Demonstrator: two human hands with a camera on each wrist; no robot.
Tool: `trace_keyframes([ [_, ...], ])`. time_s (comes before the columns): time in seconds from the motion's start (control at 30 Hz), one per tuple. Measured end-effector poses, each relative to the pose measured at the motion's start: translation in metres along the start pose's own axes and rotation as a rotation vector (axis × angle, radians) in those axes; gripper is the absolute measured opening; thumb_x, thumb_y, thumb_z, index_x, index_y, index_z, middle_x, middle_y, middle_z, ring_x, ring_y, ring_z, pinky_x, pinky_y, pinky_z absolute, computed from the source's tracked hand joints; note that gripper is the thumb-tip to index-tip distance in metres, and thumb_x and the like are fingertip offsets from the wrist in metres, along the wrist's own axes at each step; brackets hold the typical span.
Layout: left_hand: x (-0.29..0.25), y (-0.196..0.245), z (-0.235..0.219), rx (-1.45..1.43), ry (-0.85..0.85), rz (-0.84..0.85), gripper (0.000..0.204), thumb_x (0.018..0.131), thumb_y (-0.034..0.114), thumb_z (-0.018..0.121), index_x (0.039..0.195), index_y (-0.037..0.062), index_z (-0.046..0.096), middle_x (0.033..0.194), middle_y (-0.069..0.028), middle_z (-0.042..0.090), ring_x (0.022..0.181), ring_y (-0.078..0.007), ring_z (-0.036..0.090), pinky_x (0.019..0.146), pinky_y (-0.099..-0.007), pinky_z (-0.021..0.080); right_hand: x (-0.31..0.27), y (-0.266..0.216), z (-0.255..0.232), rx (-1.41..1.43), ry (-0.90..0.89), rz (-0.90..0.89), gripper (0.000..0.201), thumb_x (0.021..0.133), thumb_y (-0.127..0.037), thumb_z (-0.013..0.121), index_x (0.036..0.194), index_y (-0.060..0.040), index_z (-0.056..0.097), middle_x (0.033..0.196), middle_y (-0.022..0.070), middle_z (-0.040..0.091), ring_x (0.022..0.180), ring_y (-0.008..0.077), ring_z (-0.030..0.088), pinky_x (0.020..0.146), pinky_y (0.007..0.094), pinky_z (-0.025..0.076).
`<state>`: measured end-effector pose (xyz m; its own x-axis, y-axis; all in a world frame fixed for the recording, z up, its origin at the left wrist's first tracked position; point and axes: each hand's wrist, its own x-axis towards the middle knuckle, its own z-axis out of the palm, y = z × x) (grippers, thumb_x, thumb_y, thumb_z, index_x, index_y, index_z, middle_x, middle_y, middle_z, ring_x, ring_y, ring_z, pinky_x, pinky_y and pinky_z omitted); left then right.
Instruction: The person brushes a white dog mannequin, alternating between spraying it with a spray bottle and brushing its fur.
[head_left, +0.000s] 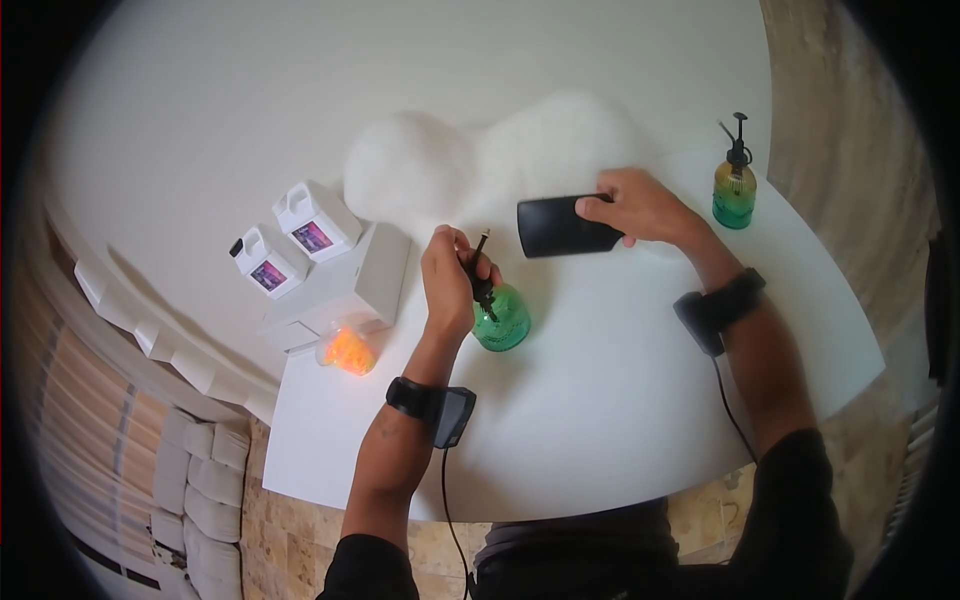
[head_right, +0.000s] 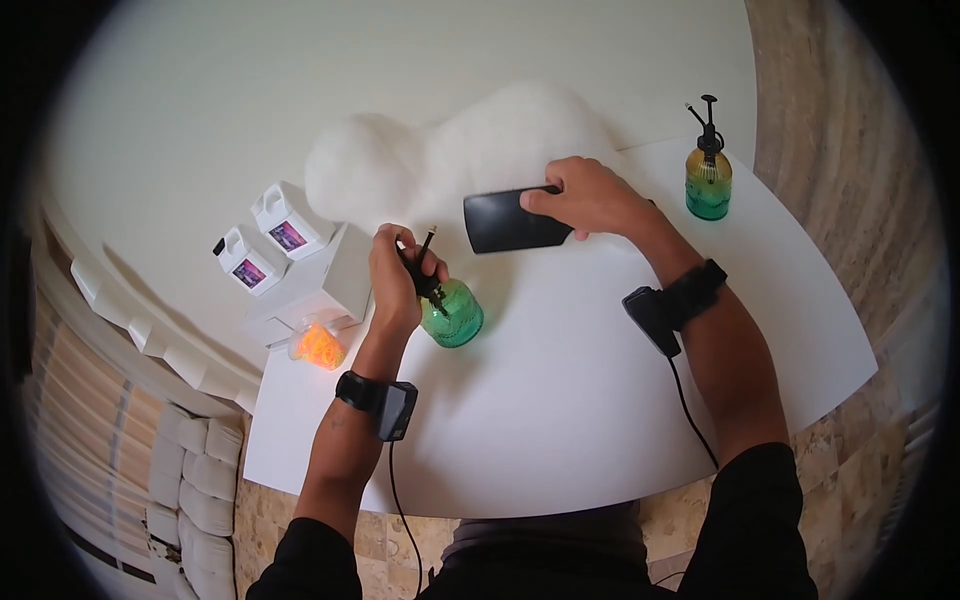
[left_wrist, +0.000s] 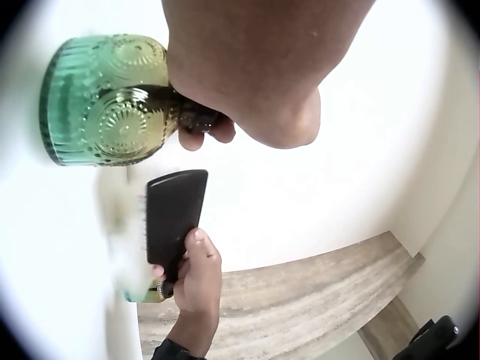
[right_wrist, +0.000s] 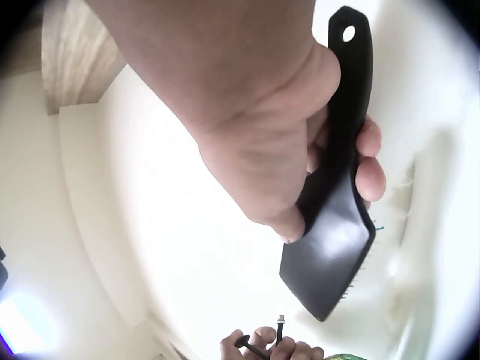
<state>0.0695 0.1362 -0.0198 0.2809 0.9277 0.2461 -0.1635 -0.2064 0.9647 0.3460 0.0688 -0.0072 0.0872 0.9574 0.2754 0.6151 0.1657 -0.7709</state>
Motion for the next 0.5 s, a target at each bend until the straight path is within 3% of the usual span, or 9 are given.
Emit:
trace_keyframes([
  [0.1, -0.002, -0.002, -0.004, -0.006, 0.026, -0.012, 0.041, 0.104, 0.041, 0.033, 0.085, 0.0067, 0.045, 0.058, -0.0085, 0.047, 0.05, -0.0238, 0.057, 0.05, -0.0337, 0.041, -0.007, -0.008, -0.005, -0.111, -0.125, 0.056, 0.05, 0.088, -0.046, 0.073, 0.087, 0.003, 0.062, 0.071, 0.0115, 0.061, 0.052, 0.0221, 0.065, 0.048, 0.0358, 0.048],
  [0.17, -0.001, -0.002, -0.007, -0.008, 0.017, 0.016, 0.041, 0.101, 0.046, 0.041, 0.086, 0.0083, 0.045, 0.057, -0.0076, 0.043, 0.052, -0.0261, 0.054, 0.055, -0.0378, 0.045, -0.011, -0.015, -0.007, -0.342, -0.324, 0.144, 0.045, 0.091, -0.037, 0.074, 0.084, 0.0045, 0.057, 0.071, 0.0091, 0.055, 0.054, 0.0173, 0.062, 0.048, 0.0309, 0.052],
  [0.23, 0.0, 0.0, -0.007, -0.002, 0.007, 0.018, 0.041, 0.101, 0.046, 0.041, 0.086, 0.008, 0.045, 0.058, -0.0074, 0.042, 0.053, -0.0259, 0.054, 0.054, -0.0381, 0.045, -0.009, -0.009, -0.004, -0.365, -0.344, 0.138, 0.043, 0.091, -0.037, 0.074, 0.083, 0.0026, 0.056, 0.07, 0.0083, 0.054, 0.054, 0.0168, 0.062, 0.048, 0.0315, 0.051],
  [0.3, 0.001, 0.003, -0.005, 0.003, -0.001, 0.019, 0.041, 0.101, 0.046, 0.041, 0.087, 0.0077, 0.045, 0.059, -0.0072, 0.041, 0.053, -0.0256, 0.053, 0.054, -0.0384, 0.045, -0.007, -0.004, -0.002, -0.116, -0.146, -0.018, 0.048, 0.091, -0.044, 0.074, 0.084, 0.0005, 0.059, 0.068, 0.0085, 0.058, 0.051, 0.0184, 0.063, 0.05, 0.0323, 0.049],
  [0.33, 0.002, 0.005, -0.003, -0.016, -0.008, 0.036, 0.041, 0.101, 0.046, 0.042, 0.087, 0.0076, 0.045, 0.06, -0.0073, 0.041, 0.053, -0.0257, 0.053, 0.054, -0.0384, 0.045, -0.006, -0.006, 0.0, -0.118, -0.148, -0.018, 0.048, 0.091, -0.044, 0.074, 0.084, 0.0005, 0.059, 0.068, 0.0085, 0.058, 0.051, 0.0184, 0.063, 0.05, 0.0323, 0.049],
  [0.4, 0.006, 0.011, 0.004, -0.036, -0.013, 0.053, 0.041, 0.101, 0.045, 0.042, 0.087, 0.0076, 0.045, 0.061, -0.0073, 0.041, 0.054, -0.0258, 0.054, 0.055, -0.0384, 0.045, -0.001, -0.01, 0.003, 0.156, 0.13, -0.122, 0.046, 0.096, -0.041, 0.071, 0.087, 0.0015, 0.058, 0.071, 0.0063, 0.058, 0.052, 0.0136, 0.06, 0.05, 0.0291, 0.048],
  [0.43, 0.008, 0.015, 0.008, -0.064, 0.003, 0.073, 0.04, 0.101, 0.045, 0.043, 0.087, 0.0075, 0.045, 0.062, -0.0073, 0.041, 0.054, -0.0261, 0.054, 0.055, -0.0388, 0.045, -0.001, -0.014, 0.004, 0.154, 0.128, -0.122, 0.046, 0.096, -0.041, 0.071, 0.087, 0.0015, 0.058, 0.071, 0.0063, 0.058, 0.052, 0.0136, 0.06, 0.05, 0.0291, 0.048],
  [0.5, 0.011, 0.021, 0.016, -0.093, 0.019, 0.095, 0.04, 0.101, 0.045, 0.043, 0.087, 0.0073, 0.045, 0.063, -0.0072, 0.041, 0.055, -0.0264, 0.054, 0.055, -0.0392, 0.045, -0.004, -0.023, 0.003, 0.291, 0.288, -0.083, 0.046, 0.099, -0.04, 0.068, 0.091, 0.0034, 0.057, 0.075, 0.0057, 0.059, 0.054, 0.0099, 0.058, 0.051, 0.0267, 0.048],
])
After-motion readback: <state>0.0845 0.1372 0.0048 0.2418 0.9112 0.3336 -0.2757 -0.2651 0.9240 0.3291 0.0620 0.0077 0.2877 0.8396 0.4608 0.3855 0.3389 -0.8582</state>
